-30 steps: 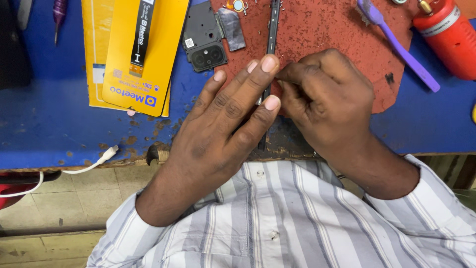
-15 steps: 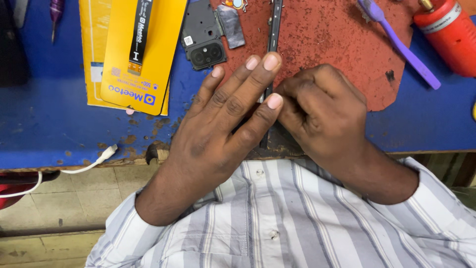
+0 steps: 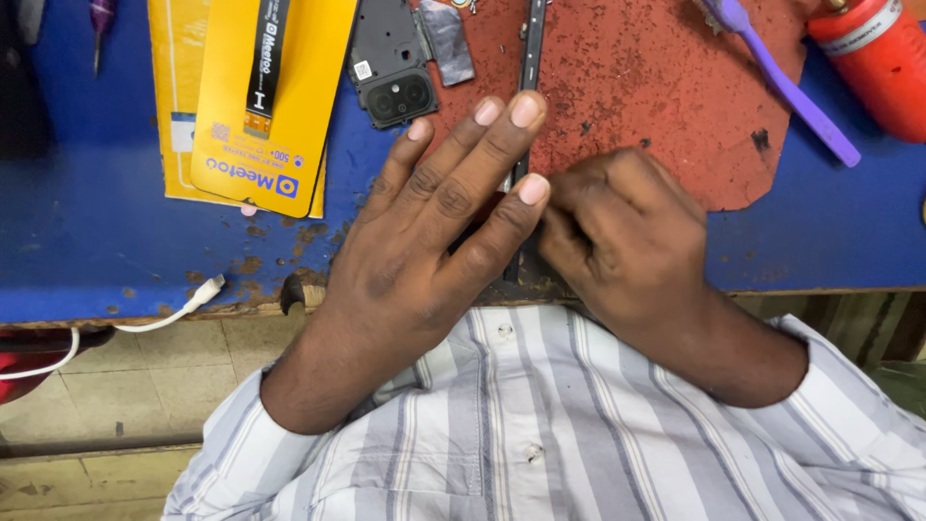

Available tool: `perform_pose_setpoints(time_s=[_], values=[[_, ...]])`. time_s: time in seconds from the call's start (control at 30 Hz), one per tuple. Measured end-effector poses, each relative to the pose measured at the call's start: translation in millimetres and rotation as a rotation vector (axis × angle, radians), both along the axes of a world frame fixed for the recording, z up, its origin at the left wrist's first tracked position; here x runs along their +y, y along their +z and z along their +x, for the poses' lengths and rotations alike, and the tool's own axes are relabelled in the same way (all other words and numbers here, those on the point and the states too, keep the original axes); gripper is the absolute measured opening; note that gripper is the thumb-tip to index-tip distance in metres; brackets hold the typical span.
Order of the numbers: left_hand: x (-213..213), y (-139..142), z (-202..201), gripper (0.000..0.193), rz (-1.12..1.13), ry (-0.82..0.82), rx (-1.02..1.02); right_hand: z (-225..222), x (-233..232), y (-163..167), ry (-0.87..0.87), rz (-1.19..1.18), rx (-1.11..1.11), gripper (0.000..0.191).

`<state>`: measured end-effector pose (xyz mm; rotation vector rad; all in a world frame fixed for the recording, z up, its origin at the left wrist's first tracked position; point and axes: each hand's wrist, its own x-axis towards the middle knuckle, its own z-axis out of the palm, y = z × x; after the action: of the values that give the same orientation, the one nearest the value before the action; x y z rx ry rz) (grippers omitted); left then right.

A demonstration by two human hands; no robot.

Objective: The person cleans the edges and interior of a disassembled smartphone using a small metal tool, a red-handled screwdriver, and a purple toothbrush. They scrape along the frame, brush the inside, and handle a yellow battery package before continuing to clean the phone's edges.

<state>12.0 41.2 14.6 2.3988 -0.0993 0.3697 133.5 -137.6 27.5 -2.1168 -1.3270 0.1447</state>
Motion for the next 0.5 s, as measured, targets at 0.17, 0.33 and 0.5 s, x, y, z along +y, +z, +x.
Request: perform_pose_setpoints(time_s=[0.17,0.33,0.5], values=[[0,2,-1,0.042,-0.018,0.003,-0.001,1,1,-2,-0.01,0.011,-0.026,0.019],[0,0,0,0.042,0.018,0.001,0.001,-5,0,5,0.032,-0.011,0.025,0.022],[-1,0,0,0.042,0.001,0.005,0.0,-9,-3,3,0.009,-0.006,0.065,0.021]])
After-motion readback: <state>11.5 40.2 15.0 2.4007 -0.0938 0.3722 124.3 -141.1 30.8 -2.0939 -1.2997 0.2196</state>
